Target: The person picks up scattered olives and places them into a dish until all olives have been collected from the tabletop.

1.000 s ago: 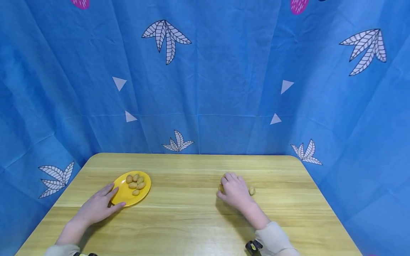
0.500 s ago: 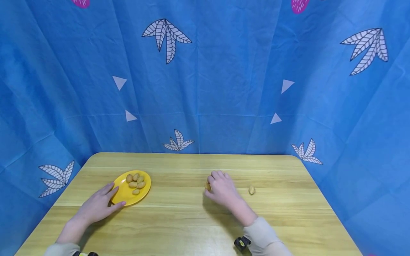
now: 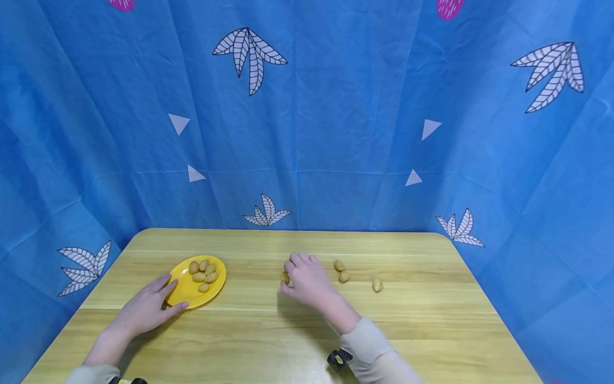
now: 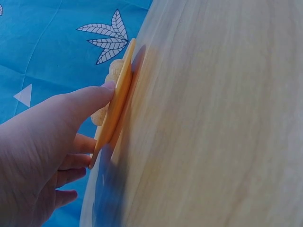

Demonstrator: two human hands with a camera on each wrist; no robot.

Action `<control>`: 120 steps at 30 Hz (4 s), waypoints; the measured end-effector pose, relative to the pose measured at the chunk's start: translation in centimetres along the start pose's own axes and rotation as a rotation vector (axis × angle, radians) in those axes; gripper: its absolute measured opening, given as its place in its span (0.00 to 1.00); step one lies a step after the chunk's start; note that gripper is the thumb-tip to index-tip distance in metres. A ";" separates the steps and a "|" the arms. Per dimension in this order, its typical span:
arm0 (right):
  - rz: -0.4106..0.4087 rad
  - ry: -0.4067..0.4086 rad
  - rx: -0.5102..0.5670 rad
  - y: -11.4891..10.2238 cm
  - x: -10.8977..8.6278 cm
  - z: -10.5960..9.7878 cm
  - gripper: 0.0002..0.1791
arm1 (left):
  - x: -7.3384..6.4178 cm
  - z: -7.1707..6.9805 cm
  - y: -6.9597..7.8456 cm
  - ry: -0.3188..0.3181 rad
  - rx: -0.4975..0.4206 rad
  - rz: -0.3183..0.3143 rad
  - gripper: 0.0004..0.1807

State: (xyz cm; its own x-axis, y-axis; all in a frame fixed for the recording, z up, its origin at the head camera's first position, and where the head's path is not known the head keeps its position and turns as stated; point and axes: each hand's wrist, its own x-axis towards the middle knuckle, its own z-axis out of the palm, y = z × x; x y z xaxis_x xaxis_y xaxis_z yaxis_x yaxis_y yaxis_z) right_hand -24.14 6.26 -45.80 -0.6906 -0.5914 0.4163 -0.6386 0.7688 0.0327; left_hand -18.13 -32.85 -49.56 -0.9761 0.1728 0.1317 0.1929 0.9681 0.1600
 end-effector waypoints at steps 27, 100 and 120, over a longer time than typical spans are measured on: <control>-0.220 -0.015 -0.007 -8.3 6.1 1.6 0.11 | 0.2 0.0 -0.1 0.005 0.001 0.000 0.46; -0.094 -0.148 0.013 -15.3 12.3 9.1 0.14 | 0.1 0.4 -0.4 0.053 -0.021 0.019 0.45; -0.018 -0.206 -0.024 -15.9 12.2 9.1 0.13 | 0.2 0.7 -0.5 0.048 -0.020 0.005 0.46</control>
State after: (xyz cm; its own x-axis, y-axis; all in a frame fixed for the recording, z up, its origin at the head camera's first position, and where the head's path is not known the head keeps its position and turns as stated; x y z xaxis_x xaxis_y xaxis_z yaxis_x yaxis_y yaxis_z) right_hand -25.48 -15.38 -49.54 -0.7354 -0.6406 0.2210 -0.6451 0.7617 0.0611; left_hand -18.51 -33.16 -50.32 -0.9694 0.1680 0.1792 0.2000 0.9633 0.1790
